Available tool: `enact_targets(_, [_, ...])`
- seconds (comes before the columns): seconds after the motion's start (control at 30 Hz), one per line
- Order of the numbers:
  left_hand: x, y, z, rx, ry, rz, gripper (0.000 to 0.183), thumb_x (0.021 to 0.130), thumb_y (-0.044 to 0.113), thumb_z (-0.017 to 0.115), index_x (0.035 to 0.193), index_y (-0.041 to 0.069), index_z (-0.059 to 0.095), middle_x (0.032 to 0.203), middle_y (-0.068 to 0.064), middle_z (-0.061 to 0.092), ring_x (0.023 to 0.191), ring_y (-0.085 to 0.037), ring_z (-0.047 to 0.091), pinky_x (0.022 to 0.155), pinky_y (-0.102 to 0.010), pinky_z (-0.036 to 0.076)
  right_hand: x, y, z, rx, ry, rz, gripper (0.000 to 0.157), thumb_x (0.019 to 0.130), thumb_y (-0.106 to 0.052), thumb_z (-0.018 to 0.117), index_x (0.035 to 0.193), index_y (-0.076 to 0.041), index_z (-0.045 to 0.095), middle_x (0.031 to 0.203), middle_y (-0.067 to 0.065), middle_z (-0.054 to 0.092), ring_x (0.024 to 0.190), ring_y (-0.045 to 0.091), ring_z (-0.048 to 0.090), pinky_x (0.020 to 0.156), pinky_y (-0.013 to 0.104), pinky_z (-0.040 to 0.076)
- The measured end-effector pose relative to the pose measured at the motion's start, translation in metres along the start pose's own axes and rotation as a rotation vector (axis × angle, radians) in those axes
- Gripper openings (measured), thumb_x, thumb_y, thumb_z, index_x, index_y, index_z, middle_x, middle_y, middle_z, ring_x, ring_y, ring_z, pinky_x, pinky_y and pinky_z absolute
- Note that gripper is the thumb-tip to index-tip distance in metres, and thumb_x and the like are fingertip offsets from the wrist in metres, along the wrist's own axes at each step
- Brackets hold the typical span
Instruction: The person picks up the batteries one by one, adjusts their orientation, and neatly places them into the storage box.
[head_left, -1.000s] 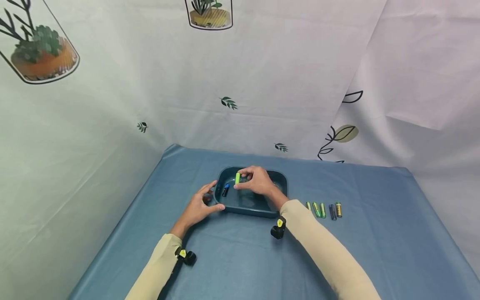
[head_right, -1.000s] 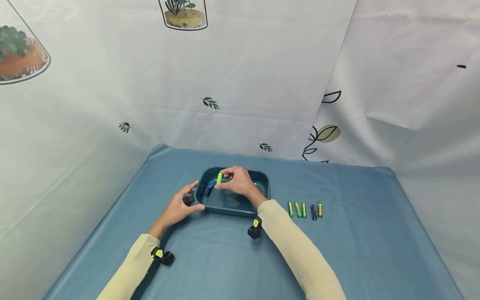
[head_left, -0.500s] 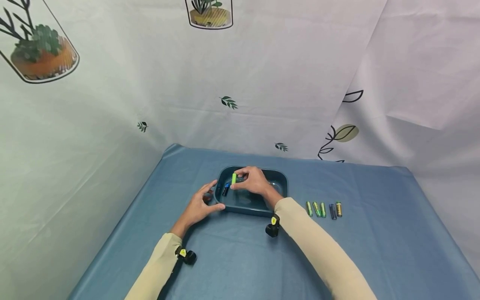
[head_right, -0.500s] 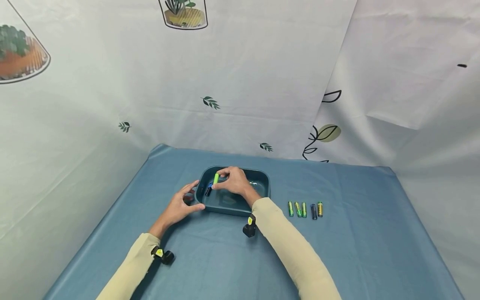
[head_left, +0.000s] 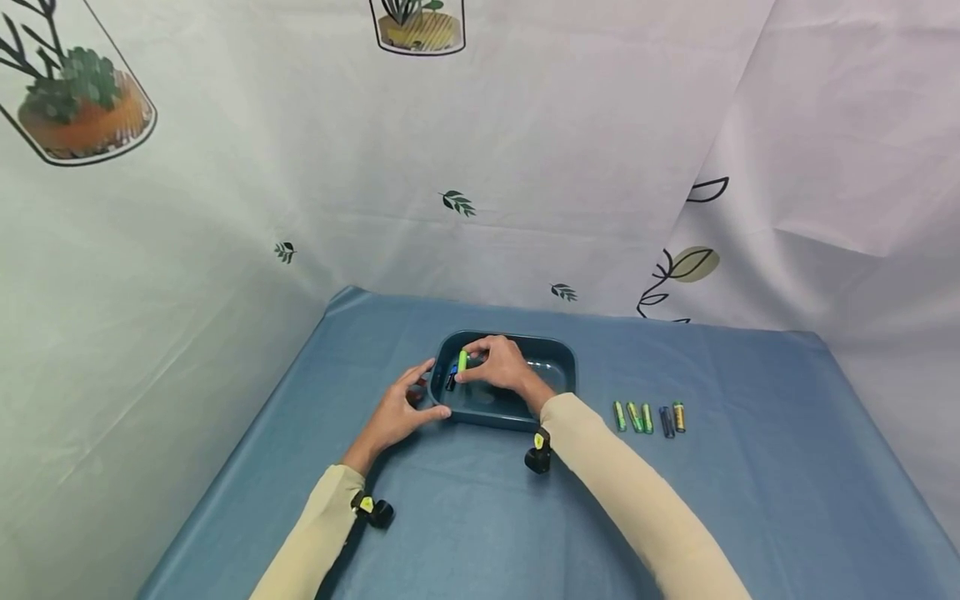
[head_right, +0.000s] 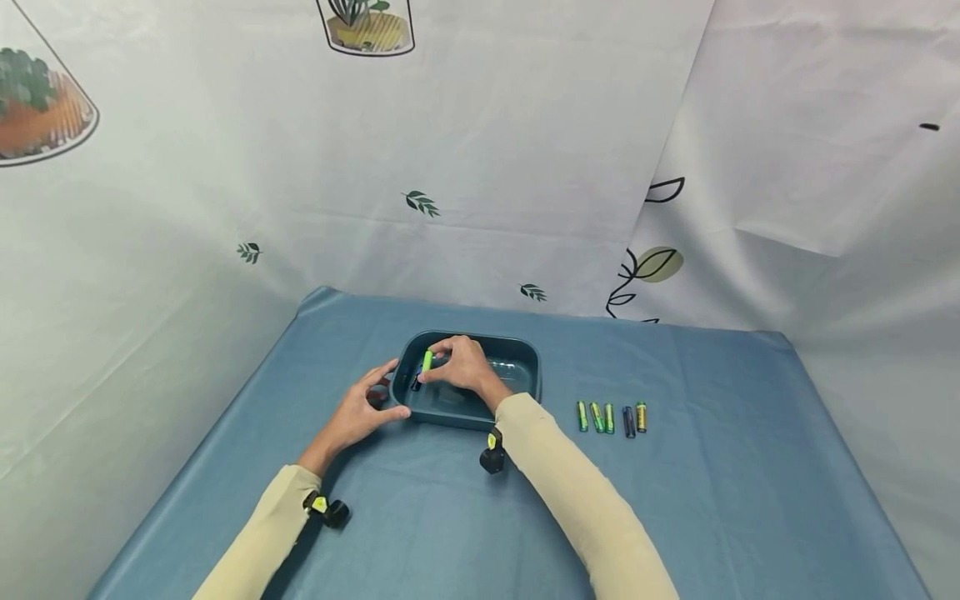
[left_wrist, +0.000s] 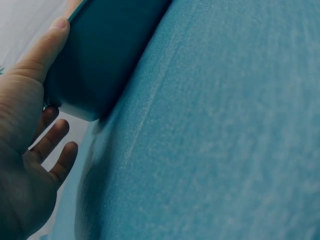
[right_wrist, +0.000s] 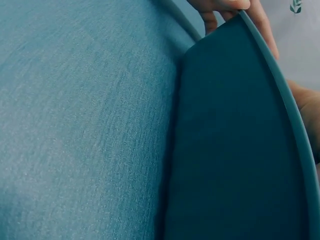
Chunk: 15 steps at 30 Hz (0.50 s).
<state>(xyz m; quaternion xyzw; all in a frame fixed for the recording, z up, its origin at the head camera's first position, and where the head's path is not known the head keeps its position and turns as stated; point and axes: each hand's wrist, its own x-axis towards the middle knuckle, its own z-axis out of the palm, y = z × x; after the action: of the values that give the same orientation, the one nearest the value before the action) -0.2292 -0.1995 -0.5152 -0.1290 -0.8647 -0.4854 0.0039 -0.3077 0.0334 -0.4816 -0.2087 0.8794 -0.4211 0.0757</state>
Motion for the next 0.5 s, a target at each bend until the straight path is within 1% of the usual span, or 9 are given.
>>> enact_targets(0.13, [0.0007,-0.0009,0.0000,0.002,0.000,0.004,0.092,0.082,0.038,0.088,0.159,0.023,0.039,0.157,-0.011,0.042,0.122,-0.034,0.057,0.100,-0.058,0.048,0.0011,-0.0009,0.0011,-0.003,0.001,0.019,0.053,0.081,-0.034,0.089,0.126,-0.011,0.073,0.114,0.006,0.070,0.094,0.017,0.063,0.077,0.032,0.055])
enact_targets(0.33, [0.0004,-0.0019,-0.0001,0.009,0.003,0.010,0.092,0.082,0.040,0.087,0.159,0.023,0.039,0.156,-0.012,0.043,0.121,-0.034,0.058,0.099,-0.057,0.048,0.0009,0.0002,0.0040,0.015,0.005,0.064,0.051,0.080,-0.032,0.090,0.124,-0.011,0.075,0.108,0.003,0.073,0.095,0.018,0.065,0.076,0.033,0.056])
enact_targets(0.5, [0.0000,-0.0022,0.0002,0.020,0.002,0.010,0.093,0.082,0.043,0.087,0.159,0.022,0.039,0.156,-0.012,0.043,0.122,-0.035,0.058,0.099,-0.057,0.049,0.0000,0.0014,0.0072,0.006,-0.005,0.073,0.051,0.079,-0.033,0.091,0.123,-0.011,0.075,0.105,0.002,0.075,0.096,0.019,0.068,0.082,0.035,0.058])
